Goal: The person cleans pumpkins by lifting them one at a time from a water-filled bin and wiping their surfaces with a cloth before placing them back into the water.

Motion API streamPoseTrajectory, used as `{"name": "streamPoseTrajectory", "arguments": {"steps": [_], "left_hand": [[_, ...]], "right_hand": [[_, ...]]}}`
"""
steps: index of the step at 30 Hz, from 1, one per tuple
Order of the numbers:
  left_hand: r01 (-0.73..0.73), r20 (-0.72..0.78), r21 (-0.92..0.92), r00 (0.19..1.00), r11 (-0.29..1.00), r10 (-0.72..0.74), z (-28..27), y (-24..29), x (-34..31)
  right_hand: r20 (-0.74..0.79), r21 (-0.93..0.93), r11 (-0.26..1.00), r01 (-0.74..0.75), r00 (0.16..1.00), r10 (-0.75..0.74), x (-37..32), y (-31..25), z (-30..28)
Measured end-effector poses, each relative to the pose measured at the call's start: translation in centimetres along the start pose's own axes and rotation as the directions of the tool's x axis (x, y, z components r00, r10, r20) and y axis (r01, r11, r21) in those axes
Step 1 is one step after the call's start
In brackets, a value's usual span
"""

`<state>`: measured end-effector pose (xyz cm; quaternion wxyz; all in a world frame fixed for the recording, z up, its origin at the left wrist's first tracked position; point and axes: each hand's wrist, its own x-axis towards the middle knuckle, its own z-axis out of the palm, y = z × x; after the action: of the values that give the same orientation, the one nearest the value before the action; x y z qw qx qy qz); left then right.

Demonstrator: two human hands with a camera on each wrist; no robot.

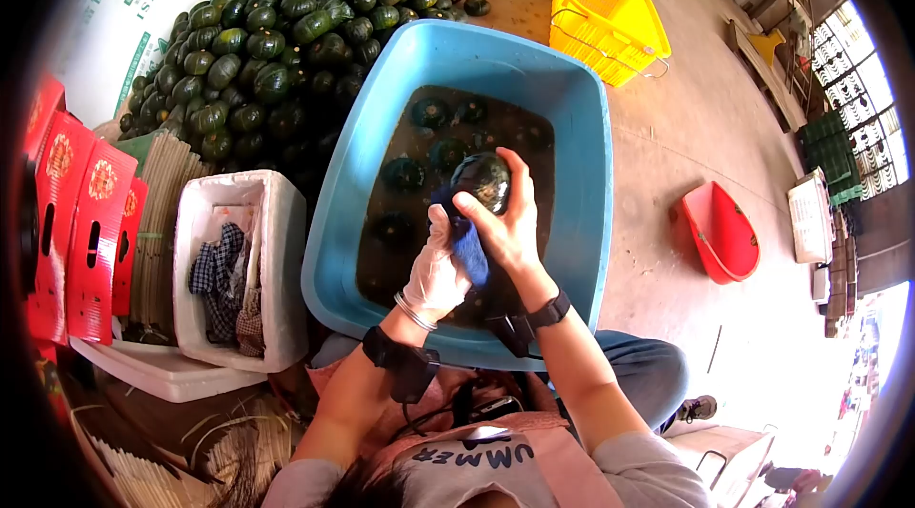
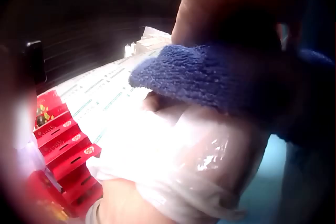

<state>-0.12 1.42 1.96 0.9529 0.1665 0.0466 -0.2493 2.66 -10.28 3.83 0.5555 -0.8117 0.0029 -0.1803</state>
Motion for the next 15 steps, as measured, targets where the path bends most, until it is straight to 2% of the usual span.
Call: {"name": "streamPoseTrajectory", "arguments": {"steps": [1,2,3,5,7,8,9,11,12,13,15], "left_hand": [[-0.036,-0.027,0.018,0.999,0.999,0.036,-0.6,-0.3,0.1],[-0.066,0.063,0.074,0.996,0.995,0.061,-0.1,1.3,0.4],[-0.162,0.027,0.244,0.987,0.956,0.16,0.4,2.8,0.0],[0.147,0.107,0.015,0.983,0.989,-0.147,-1.9,5.3,2.2],[0.113,0.141,-0.112,0.985,0.987,-0.096,-2.5,4.2,2.5],[0.039,0.058,-0.069,0.998,0.997,-0.035,-2.1,3.4,2.0],[0.039,0.066,-0.064,0.997,0.997,-0.035,-1.9,2.4,1.8],[0.007,0.002,-0.106,1.0,0.994,-0.007,-2.6,-0.2,1.4],[-0.026,-0.041,-0.202,0.999,0.979,0.018,-3.1,-1.2,2.0],[-0.045,-0.06,-0.208,0.998,0.977,0.033,-2.4,-0.1,2.2],[0.002,-0.011,-0.154,1.0,0.988,-0.004,-2.6,2.1,2.2]], "right_hand": [[0.045,-0.143,0.985,0.102,0.994,-0.096,-0.5,-0.2,0.0],[0.106,-0.173,0.977,0.122,0.989,-0.105,-1.2,-1.2,0.0],[0.17,-0.203,0.968,0.147,0.979,-0.113,-1.9,-2.2,-0.1],[0.342,-0.147,0.963,0.224,0.925,-0.163,-3.4,-3.7,-0.3],[0.335,-0.086,0.984,0.155,0.935,-0.118,-2.7,-3.2,-0.4],[0.278,-0.092,0.991,0.102,0.958,-0.072,-2.0,-3.0,-0.3],[0.178,-0.136,0.979,0.151,0.976,-0.126,-0.9,-2.5,0.2],[0.08,-0.354,0.93,0.099,0.994,-0.076,1.1,-2.8,0.7],[0.105,-0.388,0.866,0.316,0.948,-0.299,1.6,-2.0,1.0],[0.182,-0.414,0.809,0.416,0.909,-0.375,1.5,-2.0,1.1],[0.274,-0.395,0.766,0.507,0.861,-0.429,0.9,-2.0,0.7]]}}
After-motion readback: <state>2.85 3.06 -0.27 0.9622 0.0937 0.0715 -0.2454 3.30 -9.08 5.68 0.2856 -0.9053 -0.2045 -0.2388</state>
